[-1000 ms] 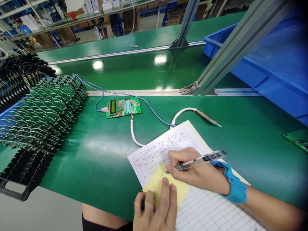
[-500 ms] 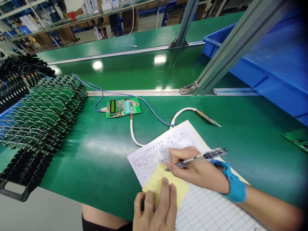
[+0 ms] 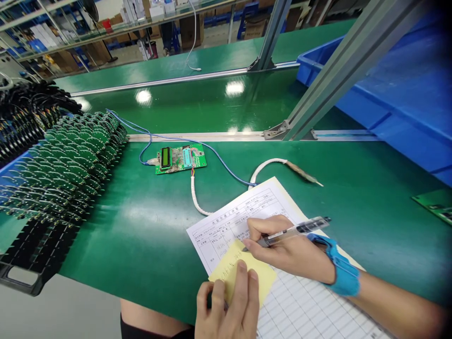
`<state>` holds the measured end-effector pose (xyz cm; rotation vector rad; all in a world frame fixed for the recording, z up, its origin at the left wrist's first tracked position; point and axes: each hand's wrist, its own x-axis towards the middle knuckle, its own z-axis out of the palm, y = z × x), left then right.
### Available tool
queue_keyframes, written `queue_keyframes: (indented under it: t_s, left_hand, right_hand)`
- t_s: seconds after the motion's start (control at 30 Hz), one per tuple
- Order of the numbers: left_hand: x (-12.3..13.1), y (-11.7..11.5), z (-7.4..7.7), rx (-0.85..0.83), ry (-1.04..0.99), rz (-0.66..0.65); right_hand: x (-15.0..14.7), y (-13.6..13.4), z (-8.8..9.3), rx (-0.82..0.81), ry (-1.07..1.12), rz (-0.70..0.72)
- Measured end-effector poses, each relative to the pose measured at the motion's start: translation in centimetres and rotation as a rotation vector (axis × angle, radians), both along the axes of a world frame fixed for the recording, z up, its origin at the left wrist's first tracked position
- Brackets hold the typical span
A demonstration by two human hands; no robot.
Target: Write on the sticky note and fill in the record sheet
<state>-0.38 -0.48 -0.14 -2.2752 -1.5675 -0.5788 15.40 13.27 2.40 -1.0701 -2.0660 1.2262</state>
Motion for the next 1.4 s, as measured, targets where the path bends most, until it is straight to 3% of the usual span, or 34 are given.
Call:
queue_keyframes:
  t_s: [0.47, 0.77, 0.93, 1.4]
  left_hand:
    - [0.01, -0.08, -0.03, -0.001, -0.02, -0.001]
    - [0.22, -0.06, -0.33, 0.013, -0.039, 0.013]
    - [0.24, -0.01, -0.36, 0.01, -0.045, 0.018]
    - [-0.07, 0.24, 0.09, 0.019, -0.005, -0.009]
  right_hand:
    - [0.1, -0.03, -0.26, 0.057, -0.004, 0.018]
    - [-0.12, 0.09, 0.21, -0.057, 0.073, -0.039]
    - [-0.01, 0.33, 0.26, 0.01, 0.054, -0.074]
    - [0.18, 0.58, 0.0, -0.011, 0.068, 0.002]
